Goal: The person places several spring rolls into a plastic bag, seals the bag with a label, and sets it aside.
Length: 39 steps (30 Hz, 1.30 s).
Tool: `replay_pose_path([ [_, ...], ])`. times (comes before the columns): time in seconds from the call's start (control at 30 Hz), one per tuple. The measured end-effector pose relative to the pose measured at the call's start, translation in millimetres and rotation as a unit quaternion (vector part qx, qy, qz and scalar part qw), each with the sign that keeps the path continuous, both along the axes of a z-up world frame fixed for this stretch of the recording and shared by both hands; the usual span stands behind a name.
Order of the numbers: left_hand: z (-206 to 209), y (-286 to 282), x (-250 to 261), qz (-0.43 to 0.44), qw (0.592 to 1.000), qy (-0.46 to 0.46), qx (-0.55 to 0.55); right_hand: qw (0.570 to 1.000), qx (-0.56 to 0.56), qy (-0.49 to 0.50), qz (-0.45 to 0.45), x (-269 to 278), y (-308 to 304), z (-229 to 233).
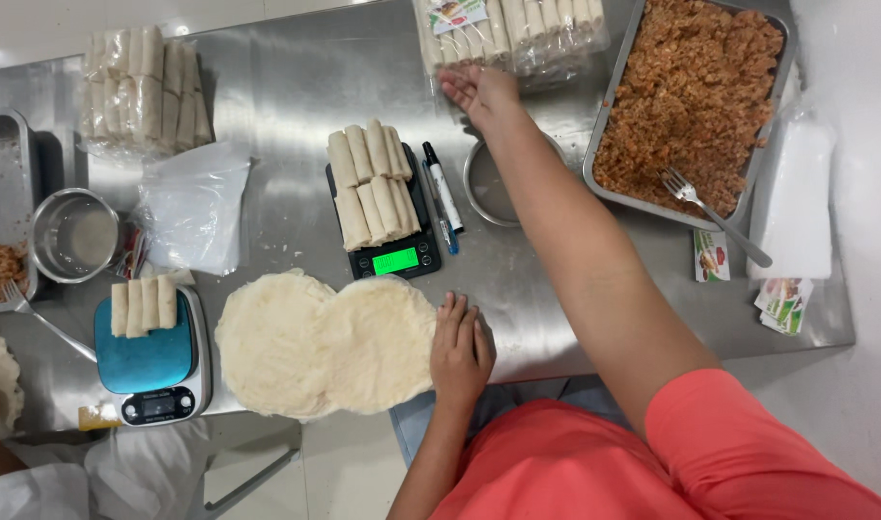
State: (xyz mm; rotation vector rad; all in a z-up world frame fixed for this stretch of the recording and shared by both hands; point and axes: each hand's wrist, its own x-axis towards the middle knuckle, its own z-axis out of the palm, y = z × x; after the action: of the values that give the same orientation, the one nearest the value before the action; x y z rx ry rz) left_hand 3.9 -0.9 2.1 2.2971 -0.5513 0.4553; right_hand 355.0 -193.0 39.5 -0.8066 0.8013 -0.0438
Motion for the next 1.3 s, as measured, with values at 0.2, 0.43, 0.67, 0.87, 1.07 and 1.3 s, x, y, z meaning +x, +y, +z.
replay_pose_path([
  [0.2,2,-1,1,-0.006,1.0,0.014,0.007,0.996,0.078,-0.037,0.011,-15,-2,-4],
  [0.43,-8,-4,-1,-0.006,1.0,0.007,-0.02,0.883,-0.393,-0.168,0.193,-222,-102,51],
  [0.67,-8,-6,4,0.002,1.0,-0.001,0.008,0.658,-0.737,0.145,-0.051,-476,-268,-55],
  [0.87,17,-33,11,-0.01,0.998,0.042,-0.035,0.615,-0.77,0.136,0.101,-477,-265,-36],
  [1.07,40,-65,-9,-0.075,0.987,0.114,-0.087,0.652,-0.757,0.002,0.035,-492,-283,-48],
  [1.3,43,-94,-18,-0.132,0.972,0.157,-0.115,0.615,-0.788,-0.006,0.034,-484,-277,-35],
])
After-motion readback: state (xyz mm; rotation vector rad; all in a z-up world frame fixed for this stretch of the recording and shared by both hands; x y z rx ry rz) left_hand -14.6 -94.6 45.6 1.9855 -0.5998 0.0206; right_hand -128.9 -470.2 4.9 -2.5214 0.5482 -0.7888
